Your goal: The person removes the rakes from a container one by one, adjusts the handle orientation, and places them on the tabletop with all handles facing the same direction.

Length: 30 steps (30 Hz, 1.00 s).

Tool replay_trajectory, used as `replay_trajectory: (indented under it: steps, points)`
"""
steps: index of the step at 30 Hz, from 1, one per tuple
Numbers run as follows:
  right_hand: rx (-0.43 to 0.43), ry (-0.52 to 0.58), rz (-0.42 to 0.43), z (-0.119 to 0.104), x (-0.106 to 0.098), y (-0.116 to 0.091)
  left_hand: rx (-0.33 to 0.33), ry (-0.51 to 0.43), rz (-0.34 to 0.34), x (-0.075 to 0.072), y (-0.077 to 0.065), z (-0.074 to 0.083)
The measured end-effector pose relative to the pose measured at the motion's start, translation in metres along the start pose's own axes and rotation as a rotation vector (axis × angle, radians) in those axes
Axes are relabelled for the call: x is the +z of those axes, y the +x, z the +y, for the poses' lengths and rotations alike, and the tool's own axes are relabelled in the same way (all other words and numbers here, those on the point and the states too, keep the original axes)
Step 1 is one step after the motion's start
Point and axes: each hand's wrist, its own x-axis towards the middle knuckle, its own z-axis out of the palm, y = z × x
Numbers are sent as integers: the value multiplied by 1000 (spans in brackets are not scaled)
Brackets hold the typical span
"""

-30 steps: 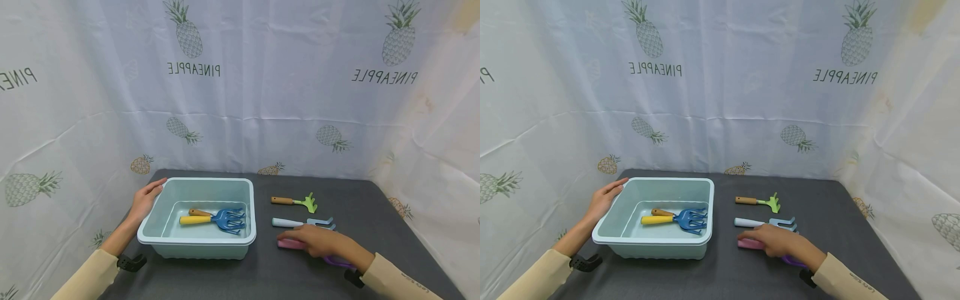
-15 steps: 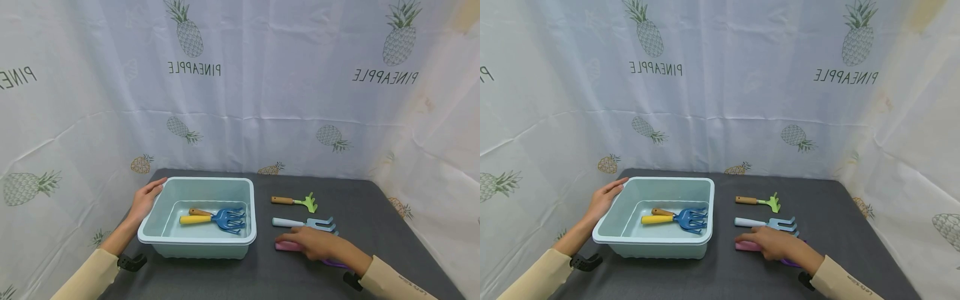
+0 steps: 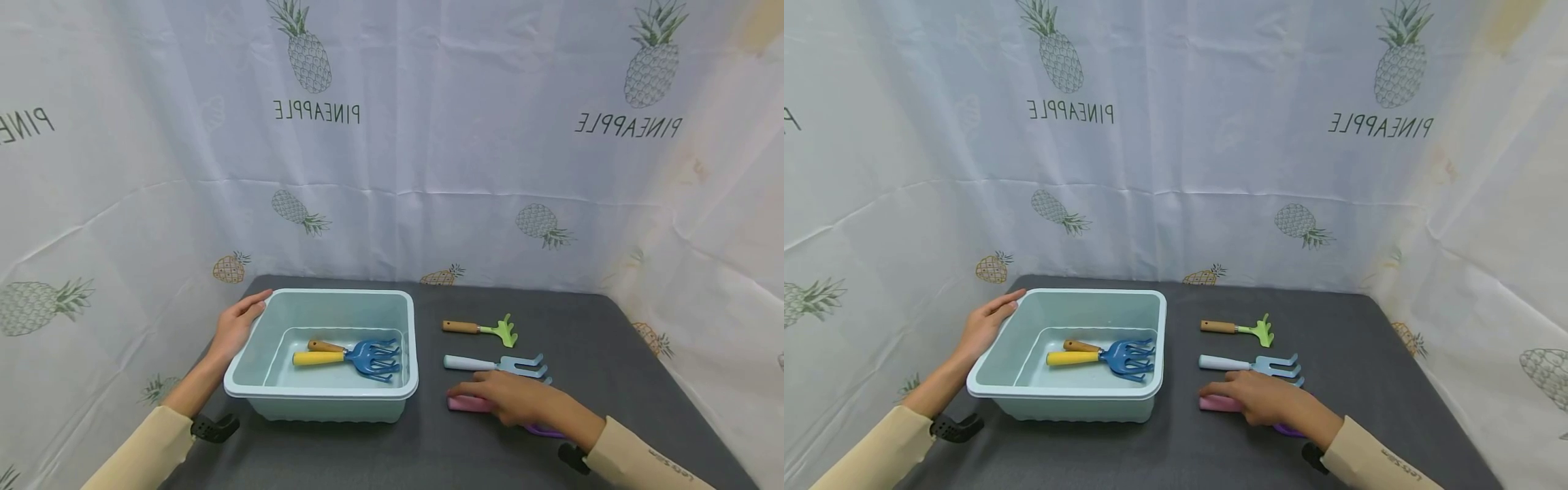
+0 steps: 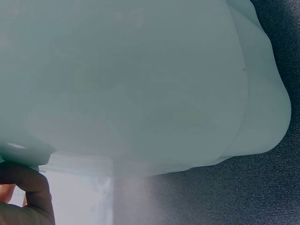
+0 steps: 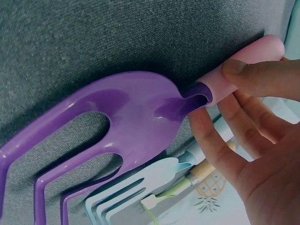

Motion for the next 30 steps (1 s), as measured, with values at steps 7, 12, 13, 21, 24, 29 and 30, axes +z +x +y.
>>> replay_trajectory:
  steps: [7,12,13,21,24,29,30]
  points:
    - [-11,-25,14,2,0,1,-9,3,2,0,1,1]
    - [-31,-30,29,2,0,1,-7,10,3,0,1,2]
    - [-33,-29,29,2,-1,1,-7,10,3,0,1,2]
    - [-33,-11,10,1,-1,0,-13,4,5,0,1,2]
    - [-40,-9,10,2,-2,0,-15,8,9,0,1,2]
    - [-41,-7,10,2,-1,1,-27,12,10,1,2,0]
    - [-36,-4,8,2,-1,1,-31,9,7,1,2,0]
